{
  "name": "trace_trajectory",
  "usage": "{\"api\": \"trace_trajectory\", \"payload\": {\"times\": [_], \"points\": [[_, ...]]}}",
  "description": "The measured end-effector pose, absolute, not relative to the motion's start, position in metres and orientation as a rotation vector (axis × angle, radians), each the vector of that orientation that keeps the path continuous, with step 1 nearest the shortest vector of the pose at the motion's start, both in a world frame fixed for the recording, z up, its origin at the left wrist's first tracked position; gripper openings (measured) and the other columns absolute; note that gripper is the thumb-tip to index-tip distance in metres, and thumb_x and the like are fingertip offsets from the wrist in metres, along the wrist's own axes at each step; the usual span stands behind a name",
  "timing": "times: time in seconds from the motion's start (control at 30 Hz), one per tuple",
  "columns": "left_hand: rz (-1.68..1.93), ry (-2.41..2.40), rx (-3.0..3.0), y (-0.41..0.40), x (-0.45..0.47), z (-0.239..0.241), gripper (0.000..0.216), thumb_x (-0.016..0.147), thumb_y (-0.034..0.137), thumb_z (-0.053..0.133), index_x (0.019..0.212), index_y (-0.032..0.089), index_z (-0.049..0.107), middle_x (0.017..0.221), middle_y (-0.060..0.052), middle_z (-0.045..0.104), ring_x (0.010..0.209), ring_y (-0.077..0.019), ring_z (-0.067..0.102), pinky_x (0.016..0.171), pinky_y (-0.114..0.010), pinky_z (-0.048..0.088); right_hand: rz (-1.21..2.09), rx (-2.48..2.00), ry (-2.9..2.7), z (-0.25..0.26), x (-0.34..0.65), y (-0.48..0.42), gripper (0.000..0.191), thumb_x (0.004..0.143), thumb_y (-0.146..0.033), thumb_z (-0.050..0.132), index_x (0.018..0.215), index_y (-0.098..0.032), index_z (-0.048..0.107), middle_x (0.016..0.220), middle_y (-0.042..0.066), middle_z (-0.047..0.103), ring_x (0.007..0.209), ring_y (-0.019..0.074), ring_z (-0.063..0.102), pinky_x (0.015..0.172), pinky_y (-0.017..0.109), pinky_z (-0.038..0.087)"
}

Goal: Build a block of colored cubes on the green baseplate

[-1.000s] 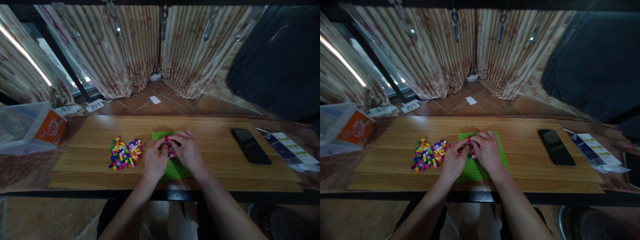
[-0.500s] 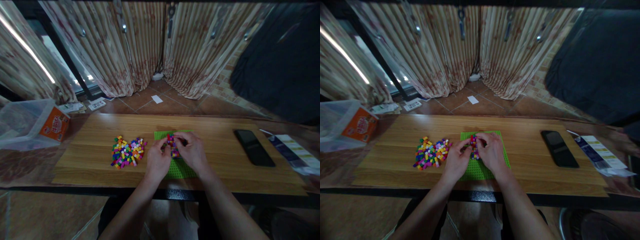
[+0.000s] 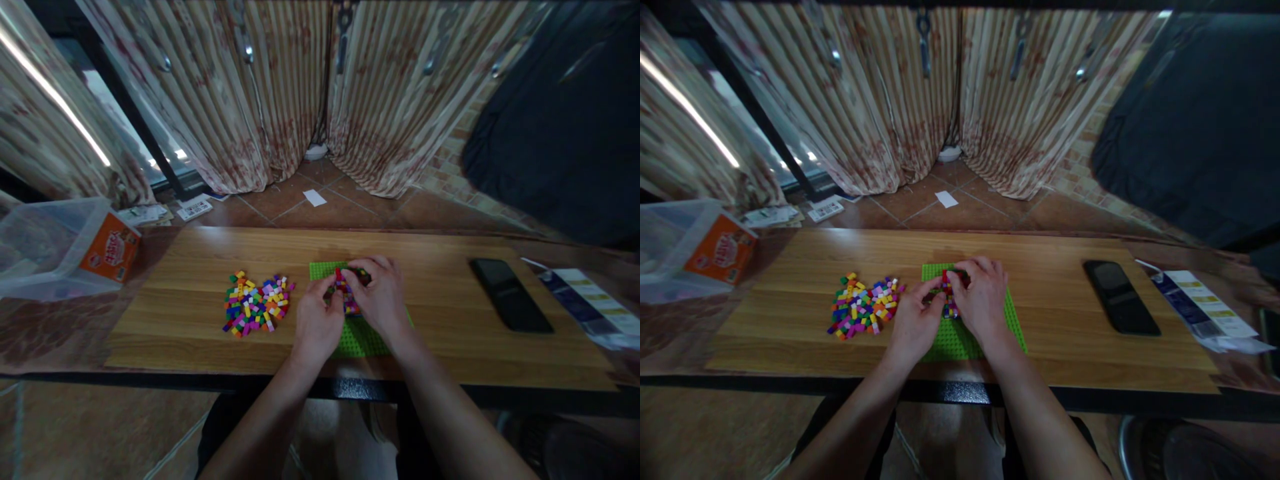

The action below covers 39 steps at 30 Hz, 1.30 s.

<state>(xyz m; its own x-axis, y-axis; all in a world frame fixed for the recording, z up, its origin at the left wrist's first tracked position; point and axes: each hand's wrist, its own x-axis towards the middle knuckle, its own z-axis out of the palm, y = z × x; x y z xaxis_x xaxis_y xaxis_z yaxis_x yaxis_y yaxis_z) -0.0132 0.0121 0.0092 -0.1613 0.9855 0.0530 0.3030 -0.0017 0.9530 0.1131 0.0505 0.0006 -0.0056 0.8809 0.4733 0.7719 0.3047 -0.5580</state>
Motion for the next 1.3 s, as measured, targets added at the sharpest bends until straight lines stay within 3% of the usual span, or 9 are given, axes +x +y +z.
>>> {"api": "trace_trajectory", "payload": {"times": [0.3,0.5,0.7,0.83,0.93,1.0,1.07,1.3], "points": [[1.216,1.561,1.384,0.010,-0.010,0.009,0.031,0.082,0.015,0.057,0.108,0.018,0.072,0.108,-0.011,0.070,0.098,-0.0241,0.064,0.088,-0.038,0.050,0.245,-1.465,-1.765,-0.001,0.112,0.053,0.015,0.086,-0.035,0.063,0.088,-0.026,0.074,0.094,0.008,0.068,0.096,0.0269,0.056,0.085,0.046,0.042],[1.243,1.548,1.411,0.009,-0.009,0.006,0.032,0.081,0.012,0.056,0.108,0.020,0.072,0.107,-0.010,0.070,0.103,-0.0247,0.063,0.094,-0.041,0.047,0.259,-1.420,-1.807,-0.003,0.114,0.056,0.014,0.086,-0.035,0.064,0.087,-0.026,0.074,0.093,0.008,0.069,0.096,0.0266,0.058,0.087,0.047,0.042],[1.261,1.588,1.339,0.015,-0.020,0.002,0.030,0.079,0.014,0.059,0.105,0.019,0.071,0.106,-0.009,0.071,0.098,-0.0231,0.064,0.091,-0.039,0.049,0.298,-1.340,-1.723,0.003,0.119,0.054,0.018,0.089,-0.035,0.058,0.089,-0.024,0.073,0.091,0.007,0.070,0.092,0.0240,0.061,0.088,0.045,0.046],[1.370,1.607,1.204,0.024,-0.045,0.001,0.028,0.079,0.018,0.060,0.105,0.019,0.071,0.102,-0.007,0.071,0.086,-0.0191,0.065,0.087,-0.035,0.050,0.303,-1.283,-1.741,0.011,0.133,0.052,0.022,0.091,-0.038,0.057,0.102,-0.024,0.070,0.109,0.008,0.069,0.108,0.0253,0.060,0.099,0.049,0.044],[1.392,1.614,1.137,0.026,-0.060,0.002,0.029,0.077,0.021,0.064,0.105,0.018,0.070,0.099,-0.006,0.072,0.082,-0.0175,0.065,0.086,-0.034,0.050,0.472,-1.221,-1.942,0.012,0.149,0.049,0.055,0.079,-0.045,0.072,0.129,-0.026,0.057,0.135,0.011,0.056,0.126,0.0289,0.051,0.106,0.052,0.040],[1.356,1.547,1.142,0.024,-0.064,0.002,0.032,0.074,0.021,0.066,0.106,0.018,0.070,0.100,-0.006,0.072,0.084,-0.0173,0.066,0.086,-0.034,0.050,0.587,-1.201,-2.076,0.010,0.158,0.046,0.084,0.068,-0.044,0.082,0.141,-0.027,0.044,0.143,0.013,0.049,0.132,0.0321,0.046,0.109,0.054,0.038],[1.315,1.472,1.186,0.021,-0.064,0.002,0.035,0.073,0.020,0.067,0.108,0.019,0.069,0.104,-0.007,0.072,0.087,-0.0178,0.066,0.087,-0.034,0.050,0.642,-1.218,-2.141,0.007,0.162,0.043,0.101,0.061,-0.038,0.087,0.147,-0.026,0.036,0.146,0.015,0.045,0.135,0.0338,0.042,0.110,0.055,0.036],[1.443,1.556,1.106,0.020,-0.088,0.003,0.037,0.072,0.027,0.069,0.108,0.017,0.068,0.104,-0.008,0.071,0.088,-0.0173,0.067,0.086,-0.034,0.052,0.646,-1.317,-2.109,0.000,0.153,0.043,0.102,0.062,-0.026,0.084,0.149,-0.027,0.031,0.140,0.013,0.047,0.129,0.0311,0.048,0.109,0.051,0.039]]}}
